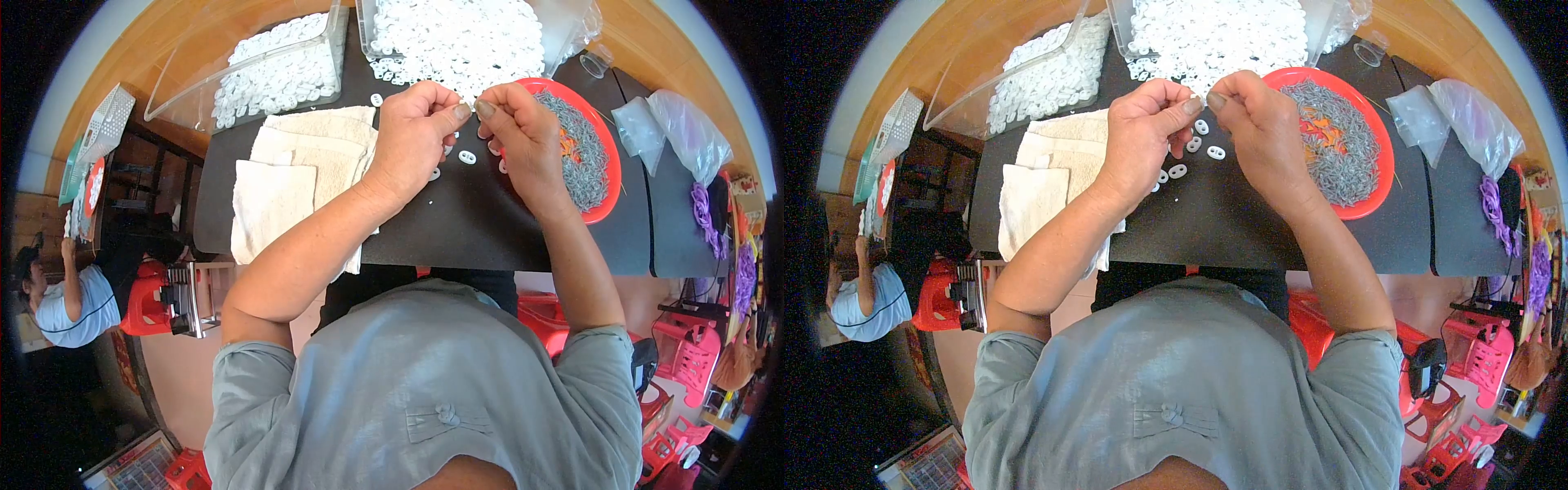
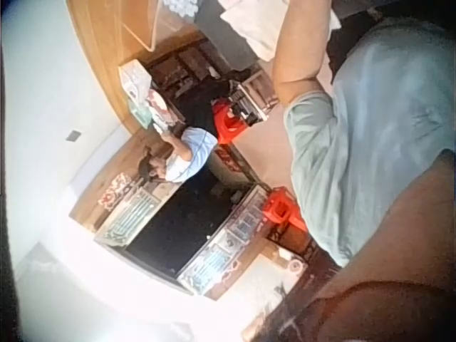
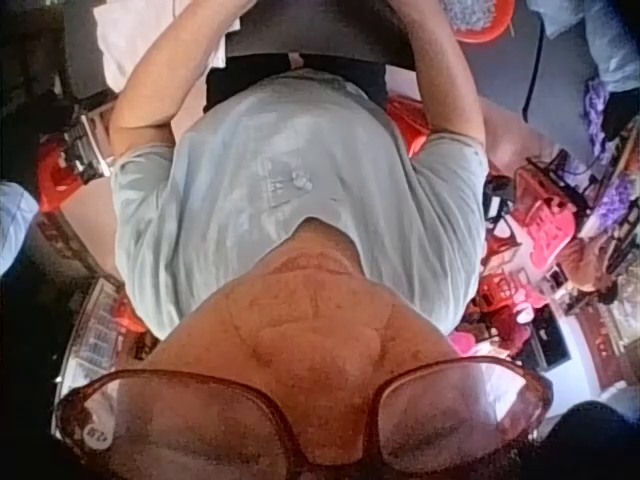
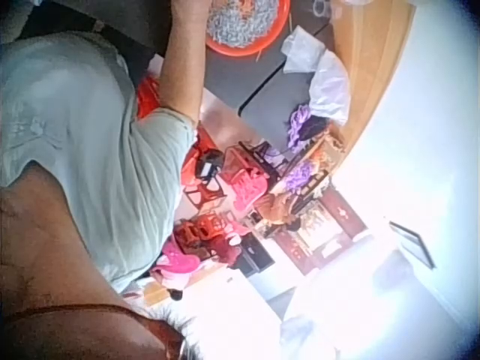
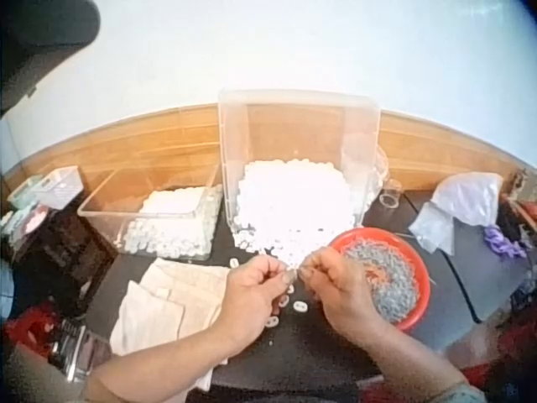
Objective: Manually assembling small white plastic components by threading them with thin wire.
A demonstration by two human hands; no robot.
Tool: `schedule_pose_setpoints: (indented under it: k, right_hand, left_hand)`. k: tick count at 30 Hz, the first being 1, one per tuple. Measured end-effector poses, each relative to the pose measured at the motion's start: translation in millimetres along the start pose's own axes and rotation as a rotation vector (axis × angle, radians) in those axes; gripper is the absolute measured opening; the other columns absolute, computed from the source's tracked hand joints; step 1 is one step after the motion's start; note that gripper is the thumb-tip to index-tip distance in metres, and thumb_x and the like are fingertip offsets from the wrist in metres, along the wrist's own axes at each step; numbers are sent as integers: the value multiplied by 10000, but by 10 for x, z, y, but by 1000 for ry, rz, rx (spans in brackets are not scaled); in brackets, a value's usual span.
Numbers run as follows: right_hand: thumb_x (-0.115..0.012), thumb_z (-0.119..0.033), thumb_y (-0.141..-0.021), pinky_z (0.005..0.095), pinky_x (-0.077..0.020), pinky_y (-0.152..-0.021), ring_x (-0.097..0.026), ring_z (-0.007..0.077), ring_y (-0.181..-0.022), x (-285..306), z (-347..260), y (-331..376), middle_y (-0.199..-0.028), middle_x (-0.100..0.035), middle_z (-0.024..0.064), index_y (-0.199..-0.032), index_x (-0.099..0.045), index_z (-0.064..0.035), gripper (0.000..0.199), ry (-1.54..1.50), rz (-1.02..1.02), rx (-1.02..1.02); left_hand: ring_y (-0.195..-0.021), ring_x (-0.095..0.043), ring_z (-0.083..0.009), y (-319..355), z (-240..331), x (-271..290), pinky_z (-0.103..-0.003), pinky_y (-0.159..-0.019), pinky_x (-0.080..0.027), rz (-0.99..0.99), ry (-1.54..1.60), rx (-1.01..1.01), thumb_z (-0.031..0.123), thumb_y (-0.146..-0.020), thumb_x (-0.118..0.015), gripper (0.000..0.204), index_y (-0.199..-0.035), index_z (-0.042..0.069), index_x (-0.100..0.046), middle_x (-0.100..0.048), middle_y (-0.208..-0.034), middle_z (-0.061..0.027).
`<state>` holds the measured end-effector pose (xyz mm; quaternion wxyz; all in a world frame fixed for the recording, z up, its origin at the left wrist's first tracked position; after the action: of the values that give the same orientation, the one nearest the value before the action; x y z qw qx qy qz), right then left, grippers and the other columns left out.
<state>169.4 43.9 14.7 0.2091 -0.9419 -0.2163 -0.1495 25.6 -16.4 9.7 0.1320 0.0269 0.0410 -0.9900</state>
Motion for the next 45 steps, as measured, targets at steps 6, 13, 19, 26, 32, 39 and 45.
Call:
schedule_pose_setpoints:
  k: [6, 13, 19, 26, 32, 39, 45]
  right_hand:
    - [-586, -159, -945, 168, -347, -462, -465, 27, -579, 6, 35, -2, -690, -560, -18, -937, -621, -44, 120, 29, -2, 35]
    - [-590, -161, -943, 169, -344, -463, -464, 24, -584, -20, 12, 6, -694, -562, -18, -935, -620, -45, 121, 32, -7, 12]
    - [-593, -172, -943, 171, -336, -465, -456, 25, -578, -2, 16, 13, -688, -554, -19, -928, -616, -38, 137, 63, 8, 76]
    - [-593, -174, -947, 171, -350, -482, -457, 24, -579, -16, -2, 32, -678, -549, -21, -921, -615, -30, 149, 79, 31, 109]
    - [-594, -157, -945, 174, -363, -491, -477, 27, -591, -13, -12, 40, -689, -567, -15, -934, -617, -22, 137, 101, 40, 127]
    - [-595, -127, -939, 188, -375, -514, -484, 35, -599, -21, -8, 43, -695, -573, -13, -944, -617, -17, 113, 110, 41, 146]
    - [-605, -107, -926, 199, -387, -514, -492, 42, -590, -27, -12, 42, -690, -578, -6, -940, -614, -13, 96, 173, 63, 193]
  left_hand:
    - [-574, -507, -52, -8, -19, 3, -198, -456, -410, 8, 0, -11, 117, -898, -626, 113, -840, 22, -608, -563, -680, 6]
    - [-569, -504, -56, -2, -32, 19, -202, -453, -404, 16, 30, -12, 110, -895, -627, 116, -833, 15, -602, -558, -672, 3]
    - [-563, -496, -61, 4, -9, -8, -208, -464, -404, 23, 11, -37, 80, -881, -636, 107, -818, 7, -591, -551, -661, -2]
    - [-569, -498, -63, 16, -8, 5, -213, -496, -421, 27, -11, -46, 72, -878, -638, 107, -810, 8, -585, -552, -663, -3]
    - [-570, -504, -62, 26, 4, 6, -215, -499, -425, 30, -31, -44, 74, -880, -634, 107, -808, 11, -586, -556, -663, -5]
    - [-565, -506, -59, 31, 1, 6, -212, -460, -406, 27, -6, -15, 88, -880, -639, 116, -807, 12, -591, -555, -661, 0]
    - [-556, -506, -58, 31, 19, 5, -206, -445, -401, 25, 52, 41, 95, -888, -633, 107, -821, 15, -605, -561, -667, 3]
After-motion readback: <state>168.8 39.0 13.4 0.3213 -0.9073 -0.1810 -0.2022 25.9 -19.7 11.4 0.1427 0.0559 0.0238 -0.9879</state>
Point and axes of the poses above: each hand's wrist, its own y-axis away from the middle knuckle, its own x-axis out of the back of the hand, z = x × y, the point moved 1 cm from there along -y, towards the middle knuckle
